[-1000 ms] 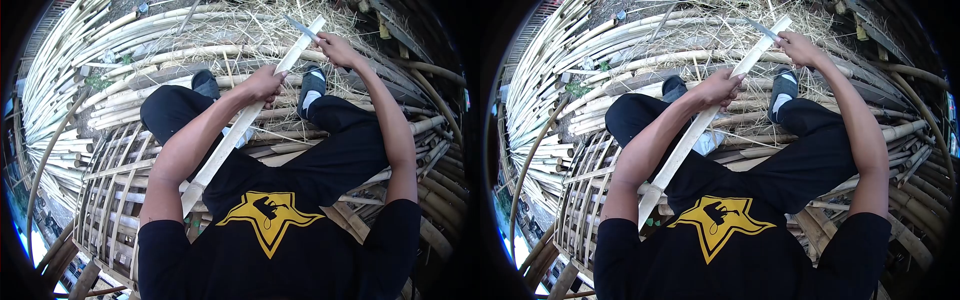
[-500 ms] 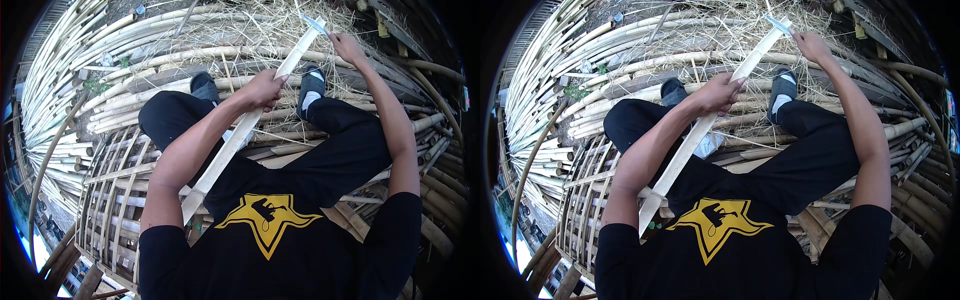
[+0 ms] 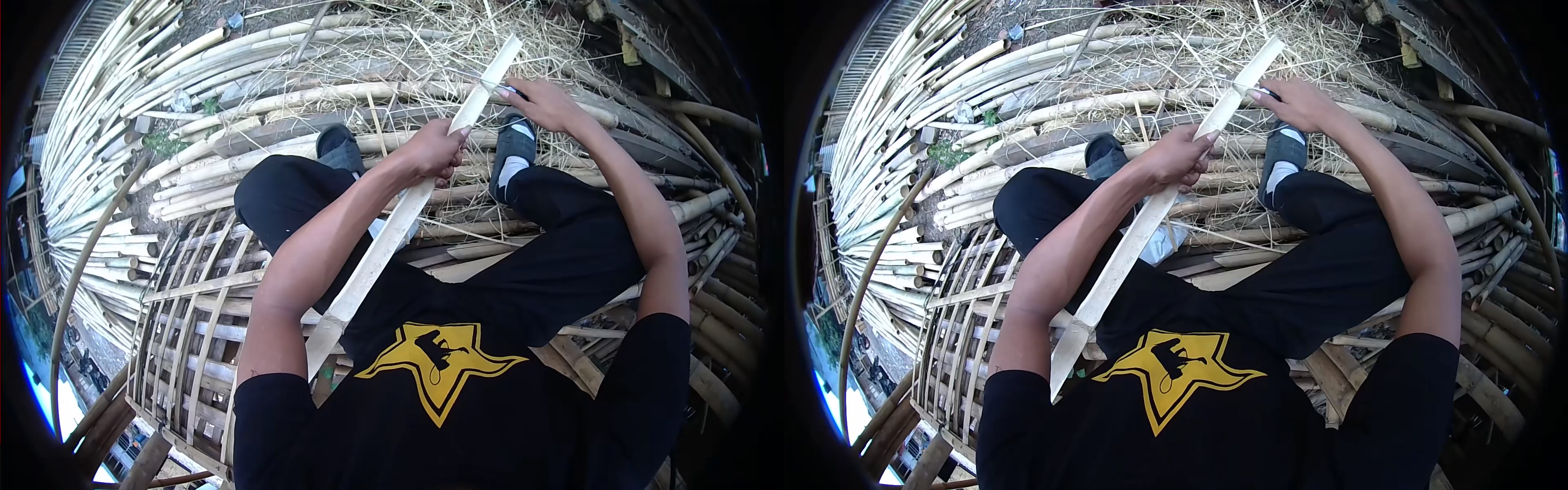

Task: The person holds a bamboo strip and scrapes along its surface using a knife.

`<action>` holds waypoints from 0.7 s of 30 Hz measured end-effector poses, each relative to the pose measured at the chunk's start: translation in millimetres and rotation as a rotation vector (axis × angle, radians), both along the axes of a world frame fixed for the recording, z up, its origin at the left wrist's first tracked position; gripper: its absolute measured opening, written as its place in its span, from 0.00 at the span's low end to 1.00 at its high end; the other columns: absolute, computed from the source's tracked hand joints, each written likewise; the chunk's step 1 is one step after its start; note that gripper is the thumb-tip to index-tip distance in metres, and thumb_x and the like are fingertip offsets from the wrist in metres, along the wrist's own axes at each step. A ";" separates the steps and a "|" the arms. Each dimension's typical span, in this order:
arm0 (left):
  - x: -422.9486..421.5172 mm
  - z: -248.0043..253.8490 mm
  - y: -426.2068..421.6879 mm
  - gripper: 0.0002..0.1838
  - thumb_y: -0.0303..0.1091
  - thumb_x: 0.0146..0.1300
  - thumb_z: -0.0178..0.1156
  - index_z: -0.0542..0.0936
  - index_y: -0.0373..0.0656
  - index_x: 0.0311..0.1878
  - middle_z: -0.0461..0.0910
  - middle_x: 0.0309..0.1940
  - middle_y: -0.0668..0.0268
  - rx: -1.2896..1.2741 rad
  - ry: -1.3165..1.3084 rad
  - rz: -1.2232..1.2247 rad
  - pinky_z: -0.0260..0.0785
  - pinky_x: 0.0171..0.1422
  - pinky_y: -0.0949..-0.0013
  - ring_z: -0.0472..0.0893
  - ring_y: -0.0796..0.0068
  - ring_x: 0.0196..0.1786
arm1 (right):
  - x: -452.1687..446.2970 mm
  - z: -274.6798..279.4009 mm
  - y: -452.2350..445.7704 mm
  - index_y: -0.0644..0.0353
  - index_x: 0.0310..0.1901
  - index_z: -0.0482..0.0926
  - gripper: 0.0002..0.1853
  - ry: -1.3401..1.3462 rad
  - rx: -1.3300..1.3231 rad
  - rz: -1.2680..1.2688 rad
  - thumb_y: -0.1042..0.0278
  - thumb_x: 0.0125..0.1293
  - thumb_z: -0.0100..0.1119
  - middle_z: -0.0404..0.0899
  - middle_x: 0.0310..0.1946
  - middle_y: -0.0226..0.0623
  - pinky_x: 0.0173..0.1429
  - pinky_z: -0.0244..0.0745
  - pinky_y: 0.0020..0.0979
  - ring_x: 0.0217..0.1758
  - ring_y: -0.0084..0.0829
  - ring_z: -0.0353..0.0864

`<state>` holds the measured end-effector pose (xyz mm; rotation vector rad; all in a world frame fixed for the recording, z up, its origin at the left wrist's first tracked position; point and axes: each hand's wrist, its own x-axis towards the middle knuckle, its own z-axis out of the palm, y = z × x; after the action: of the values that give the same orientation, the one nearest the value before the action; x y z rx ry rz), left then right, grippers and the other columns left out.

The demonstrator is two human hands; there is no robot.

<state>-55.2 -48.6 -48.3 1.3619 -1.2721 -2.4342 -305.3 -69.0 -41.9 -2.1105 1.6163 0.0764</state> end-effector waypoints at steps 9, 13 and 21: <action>2.8 -0.5 2.0 0.16 0.47 0.73 0.44 0.64 0.42 0.40 0.60 0.20 0.72 0.037 -0.026 0.013 0.55 0.14 0.78 0.58 0.86 0.13 | -3.1 -12.8 8.7 0.64 0.37 0.73 0.20 -0.268 0.128 0.021 0.54 0.74 0.39 0.70 0.22 0.42 0.36 0.67 0.38 0.26 0.38 0.71; 3.0 -1.3 4.1 0.15 0.46 0.73 0.44 0.64 0.43 0.39 0.62 0.20 0.71 0.011 -0.037 0.003 0.54 0.14 0.78 0.59 0.86 0.13 | -4.1 -7.3 5.6 0.64 0.34 0.72 0.22 -0.344 0.284 -0.115 0.52 0.74 0.40 0.66 0.19 0.32 0.31 0.65 0.32 0.23 0.25 0.67; 5.8 -3.5 10.0 0.14 0.45 0.73 0.45 0.64 0.43 0.40 0.63 0.20 0.71 -0.002 -0.096 0.009 0.53 0.13 0.77 0.59 0.85 0.13 | -0.2 -35.3 15.9 0.66 0.37 0.73 0.26 -0.314 0.263 -0.108 0.46 0.74 0.37 0.71 0.24 0.44 0.40 0.67 0.38 0.30 0.37 0.70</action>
<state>-49.4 -38.6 -51.8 1.4971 -1.2848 -2.3874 -305.5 -53.1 -77.3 -1.7355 1.4424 -0.0718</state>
